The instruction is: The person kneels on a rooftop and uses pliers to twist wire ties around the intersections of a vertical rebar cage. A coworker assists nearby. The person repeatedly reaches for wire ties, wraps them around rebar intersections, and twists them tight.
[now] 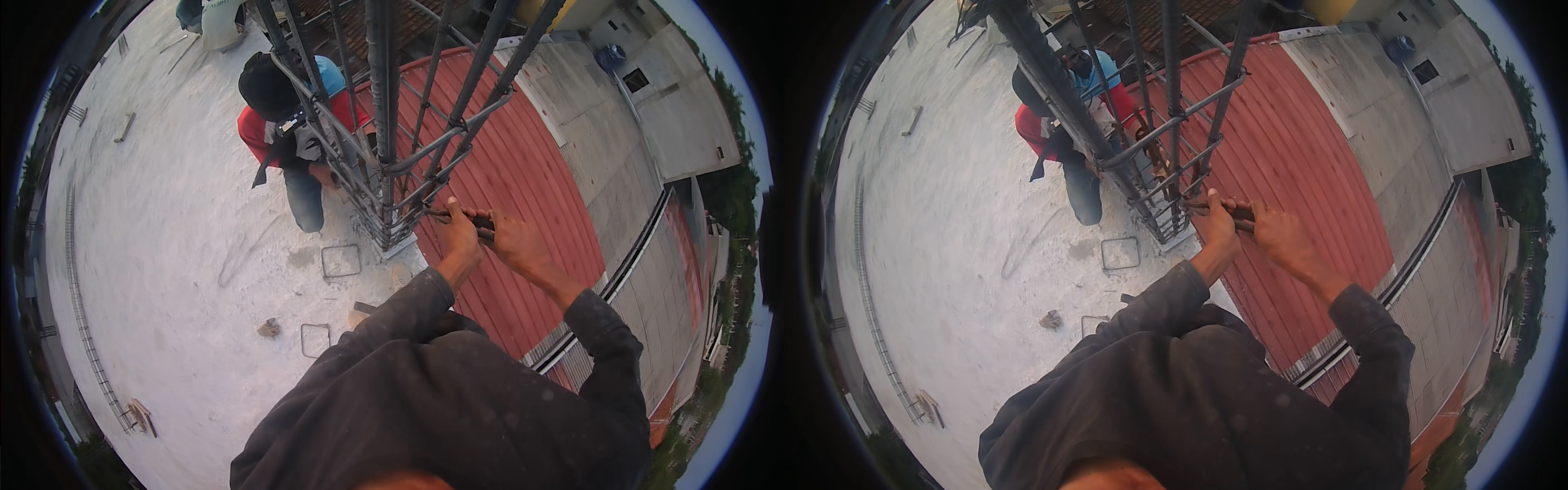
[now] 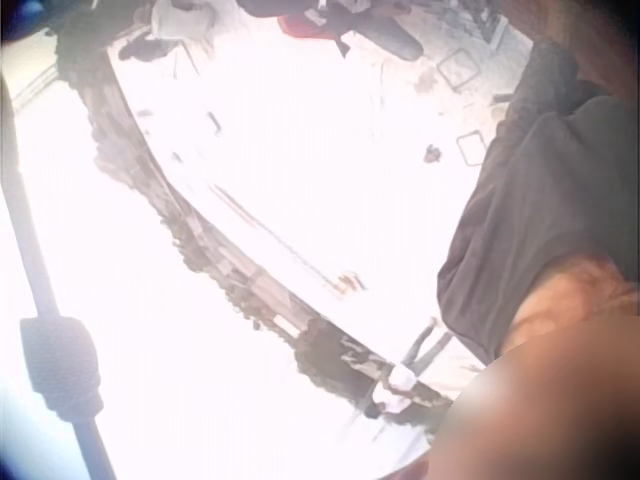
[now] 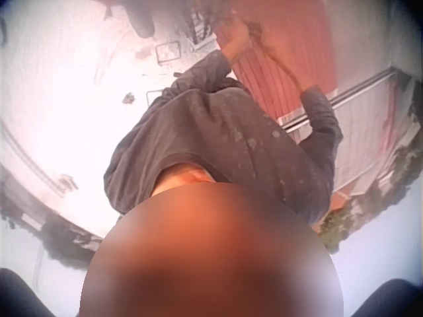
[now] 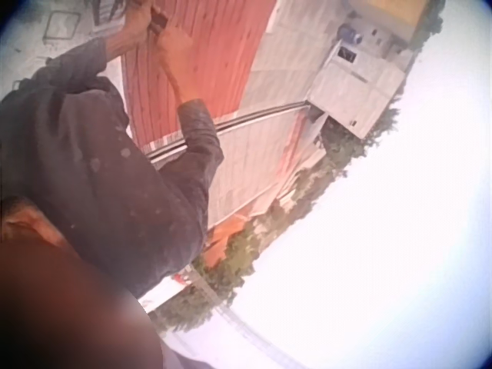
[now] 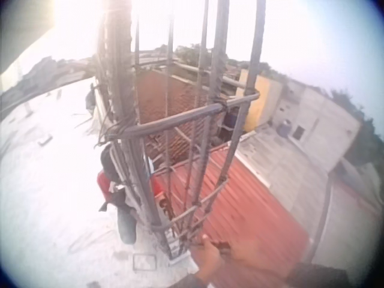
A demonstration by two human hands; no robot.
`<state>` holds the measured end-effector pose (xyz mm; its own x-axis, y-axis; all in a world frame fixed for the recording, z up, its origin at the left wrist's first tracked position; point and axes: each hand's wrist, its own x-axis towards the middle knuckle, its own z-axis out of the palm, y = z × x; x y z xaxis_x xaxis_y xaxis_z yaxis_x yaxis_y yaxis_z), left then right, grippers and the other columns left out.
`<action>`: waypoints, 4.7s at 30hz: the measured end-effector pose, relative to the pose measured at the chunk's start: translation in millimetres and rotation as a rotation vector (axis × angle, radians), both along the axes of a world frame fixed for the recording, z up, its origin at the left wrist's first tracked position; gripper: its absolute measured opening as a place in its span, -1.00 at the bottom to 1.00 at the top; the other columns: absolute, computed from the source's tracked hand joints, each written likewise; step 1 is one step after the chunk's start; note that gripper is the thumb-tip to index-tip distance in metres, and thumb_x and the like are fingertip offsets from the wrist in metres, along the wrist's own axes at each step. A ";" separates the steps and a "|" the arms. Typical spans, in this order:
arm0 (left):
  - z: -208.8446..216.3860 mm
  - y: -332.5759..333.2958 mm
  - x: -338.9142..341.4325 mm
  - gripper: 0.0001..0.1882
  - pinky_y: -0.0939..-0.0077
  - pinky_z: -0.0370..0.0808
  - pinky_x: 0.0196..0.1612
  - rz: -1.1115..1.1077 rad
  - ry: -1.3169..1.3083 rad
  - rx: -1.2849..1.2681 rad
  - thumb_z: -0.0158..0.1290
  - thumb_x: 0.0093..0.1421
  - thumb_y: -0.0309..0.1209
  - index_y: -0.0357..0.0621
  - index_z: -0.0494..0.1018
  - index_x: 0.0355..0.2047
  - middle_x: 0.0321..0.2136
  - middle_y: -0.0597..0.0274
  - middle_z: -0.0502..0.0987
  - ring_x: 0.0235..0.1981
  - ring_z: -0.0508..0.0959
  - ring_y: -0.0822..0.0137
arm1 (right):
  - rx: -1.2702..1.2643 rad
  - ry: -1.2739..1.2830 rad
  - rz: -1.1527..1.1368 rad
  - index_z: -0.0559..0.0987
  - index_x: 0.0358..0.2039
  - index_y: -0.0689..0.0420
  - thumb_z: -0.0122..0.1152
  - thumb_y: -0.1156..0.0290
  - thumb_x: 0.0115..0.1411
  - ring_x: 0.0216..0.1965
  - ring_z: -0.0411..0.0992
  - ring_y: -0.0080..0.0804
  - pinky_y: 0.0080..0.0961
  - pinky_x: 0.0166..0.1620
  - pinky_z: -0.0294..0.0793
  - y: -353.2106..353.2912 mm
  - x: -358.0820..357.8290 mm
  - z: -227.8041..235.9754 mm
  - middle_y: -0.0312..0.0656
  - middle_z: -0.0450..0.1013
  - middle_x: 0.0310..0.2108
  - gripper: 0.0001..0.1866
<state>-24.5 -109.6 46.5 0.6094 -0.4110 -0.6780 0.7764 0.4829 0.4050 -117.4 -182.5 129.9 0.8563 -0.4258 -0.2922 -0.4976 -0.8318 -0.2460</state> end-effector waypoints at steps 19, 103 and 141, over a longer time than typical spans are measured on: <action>-18.7 80.7 11.4 -0.58 0.21 0.75 -0.14 -0.442 -0.144 -0.299 0.31 0.39 0.01 0.02 0.43 -0.38 -0.50 0.30 0.50 -0.27 0.69 0.26 | 1.368 0.168 -0.292 0.51 -0.19 0.12 0.56 0.51 0.13 -0.48 0.42 -0.46 -0.38 -0.43 0.42 31.0 -22.5 -63.1 -0.26 0.46 -0.44 -0.65; -15.7 48.6 5.2 -0.59 0.28 0.58 -0.42 -0.457 -0.136 0.223 0.41 0.31 -0.10 -0.04 0.42 -0.34 -0.60 0.33 0.43 -0.61 0.48 0.39 | 0.228 -0.238 -0.414 0.49 0.20 0.32 0.54 0.23 0.25 -0.27 0.61 -0.18 -0.09 -0.10 0.60 104.5 -26.0 -71.0 -0.22 0.66 -0.16 -0.36; 0.4 108.9 49.1 -0.57 0.36 0.60 -0.30 -0.740 -0.376 0.172 0.43 0.28 -0.05 -0.05 0.47 -0.32 -0.39 0.33 0.52 -0.44 0.59 0.41 | 2.198 -0.159 -0.650 0.50 -0.06 0.12 0.32 0.00 0.46 -0.52 0.40 -0.66 -0.57 -0.50 0.36 103.6 -34.2 -114.5 -0.42 0.39 -0.45 -0.58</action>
